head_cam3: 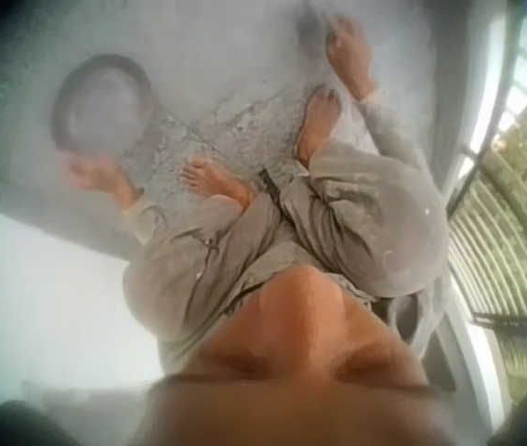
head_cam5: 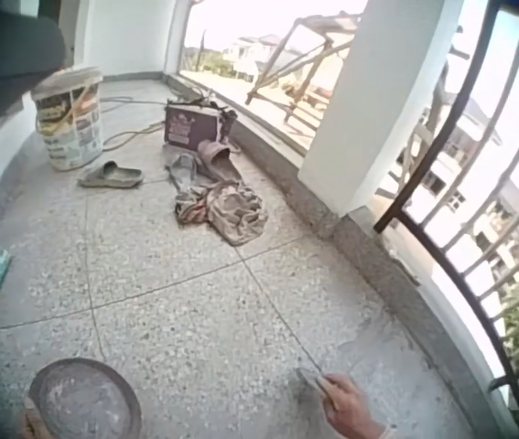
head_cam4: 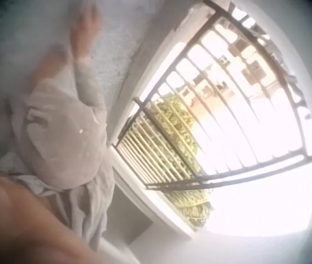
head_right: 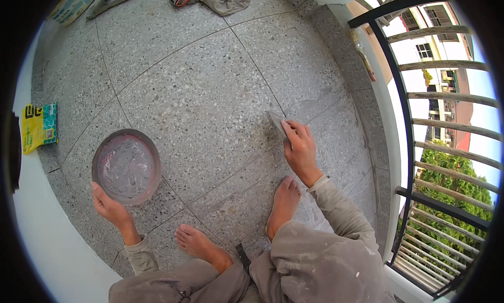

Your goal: The person scrapes excess material from floor tile joints and سپس mixes dry grout with water in a small dish using a trowel.

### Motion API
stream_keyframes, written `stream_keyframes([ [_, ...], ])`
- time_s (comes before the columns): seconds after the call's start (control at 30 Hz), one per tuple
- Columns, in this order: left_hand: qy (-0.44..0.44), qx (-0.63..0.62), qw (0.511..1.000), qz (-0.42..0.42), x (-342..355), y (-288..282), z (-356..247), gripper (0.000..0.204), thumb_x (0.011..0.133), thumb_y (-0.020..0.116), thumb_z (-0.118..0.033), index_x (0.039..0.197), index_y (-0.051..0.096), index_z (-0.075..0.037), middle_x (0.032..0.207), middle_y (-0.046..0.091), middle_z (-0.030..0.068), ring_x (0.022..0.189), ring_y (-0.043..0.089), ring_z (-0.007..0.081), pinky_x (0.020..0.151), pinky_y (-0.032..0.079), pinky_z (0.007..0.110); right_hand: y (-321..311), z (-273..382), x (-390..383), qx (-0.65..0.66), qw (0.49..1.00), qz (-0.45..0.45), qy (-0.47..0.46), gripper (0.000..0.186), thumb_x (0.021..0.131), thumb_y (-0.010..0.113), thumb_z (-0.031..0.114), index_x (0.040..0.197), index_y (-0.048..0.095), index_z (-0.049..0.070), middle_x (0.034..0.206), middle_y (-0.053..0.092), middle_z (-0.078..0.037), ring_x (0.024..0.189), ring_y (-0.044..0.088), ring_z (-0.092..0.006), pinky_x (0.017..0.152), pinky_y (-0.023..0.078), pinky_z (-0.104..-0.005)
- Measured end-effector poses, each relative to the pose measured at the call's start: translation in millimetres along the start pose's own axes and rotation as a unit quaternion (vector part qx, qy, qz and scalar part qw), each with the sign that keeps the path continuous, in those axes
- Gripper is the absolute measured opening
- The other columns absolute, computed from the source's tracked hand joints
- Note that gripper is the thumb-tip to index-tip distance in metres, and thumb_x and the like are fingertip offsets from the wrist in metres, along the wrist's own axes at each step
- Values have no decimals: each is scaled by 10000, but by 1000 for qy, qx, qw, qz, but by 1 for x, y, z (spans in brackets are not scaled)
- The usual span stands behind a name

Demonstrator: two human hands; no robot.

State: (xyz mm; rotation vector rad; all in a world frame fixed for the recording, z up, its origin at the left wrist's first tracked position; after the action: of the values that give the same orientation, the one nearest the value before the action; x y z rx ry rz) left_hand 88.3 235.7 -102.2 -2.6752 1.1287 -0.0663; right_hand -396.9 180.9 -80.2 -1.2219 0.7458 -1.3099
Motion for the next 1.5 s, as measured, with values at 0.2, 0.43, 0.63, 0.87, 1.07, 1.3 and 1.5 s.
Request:
stream_keyframes([
  [0.2, 2, 27, 1000, 11, 1, 5, -7, 513, 1123, 419, -385, 1173, 665, 62, 1111, 698, 105, 963, 640, 158, 851, 515, 308, 22, -19, 3, -149, 986, 44, -57, 525, 757, 608, -62, 1277, 655, 1, 1050, 622, -101, 938, 599, -297, 821, 520, -403],
  [0.43, 18, 14, 999, -30, 0, 12, -11, 505, 1116, 445, -405, 1089, 676, 42, 1021, 689, 67, 897, 613, 133, 821, 500, 295, -8, -39, 18, -58, 994, 90, 13, 518, 770, 590, -64, 1281, 653, 3, 1075, 618, -99, 948, 587, -309, 804, 518, -404],
  [0.63, 24, 43, 999, -10, 4, 3, -6, 533, 1125, 409, -386, 1250, 650, 72, 1124, 697, 119, 968, 647, 168, 859, 523, 318, 14, -41, 45, -112, 988, 63, -90, 485, 808, 604, -42, 1289, 645, 6, 1080, 614, -103, 939, 583, -310, 811, 513, -397],
  [0.87, 11, 92, 996, -17, 4, 4, -2, 542, 1128, 400, -379, 1333, 614, 74, 1184, 691, 142, 1021, 649, 185, 894, 520, 324, -30, -73, 42, -19, 980, 190, -47, 449, 850, 604, -64, 1281, 658, 49, 1115, 646, -97, 954, 588, -300, 859, 428, -408],
  [1.07, 11, 137, 990, 11, -2, 3, -9, 548, 1129, 402, -370, 1369, 589, 85, 1248, 678, 158, 1083, 638, 195, 956, 498, 331, 15, -80, 175, -13, 981, 95, -168, 442, 873, 595, -75, 1240, 703, 146, 1298, 670, -21, 1052, 608, -262, 905, 442, -400],
  [1.3, 4, 187, 982, -39, -36, -11, -27, 540, 1126, 417, -374, 1334, 611, 85, 1209, 686, 142, 1039, 634, 175, 928, 499, 315, 33, -80, 204, 81, 880, 260, -389, 275, 863, 617, -56, 1054, 732, 106, 1265, 708, -12, 1279, 590, -246, 1059, 458, -418],
  [1.5, -9, 185, 976, -113, -64, -27, -63, 510, 1116, 454, -378, 1201, 663, 79, 1129, 692, 86, 976, 609, 143, 909, 488, 298, 15, -126, 187, 89, 856, 300, -411, 186, 857, 645, -25, 964, 709, 113, 1241, 738, -13, 1315, 591, -246, 1109, 411, -469],
])
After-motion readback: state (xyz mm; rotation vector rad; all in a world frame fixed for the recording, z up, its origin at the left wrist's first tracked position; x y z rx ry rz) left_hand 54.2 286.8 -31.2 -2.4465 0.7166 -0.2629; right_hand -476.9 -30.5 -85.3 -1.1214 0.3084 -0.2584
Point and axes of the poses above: each hand's wrist, its own x-axis towards the middle knuckle, its own y-axis out of the palm, z = x × y, the point moved 2 cm from there along x, towards the middle knuckle
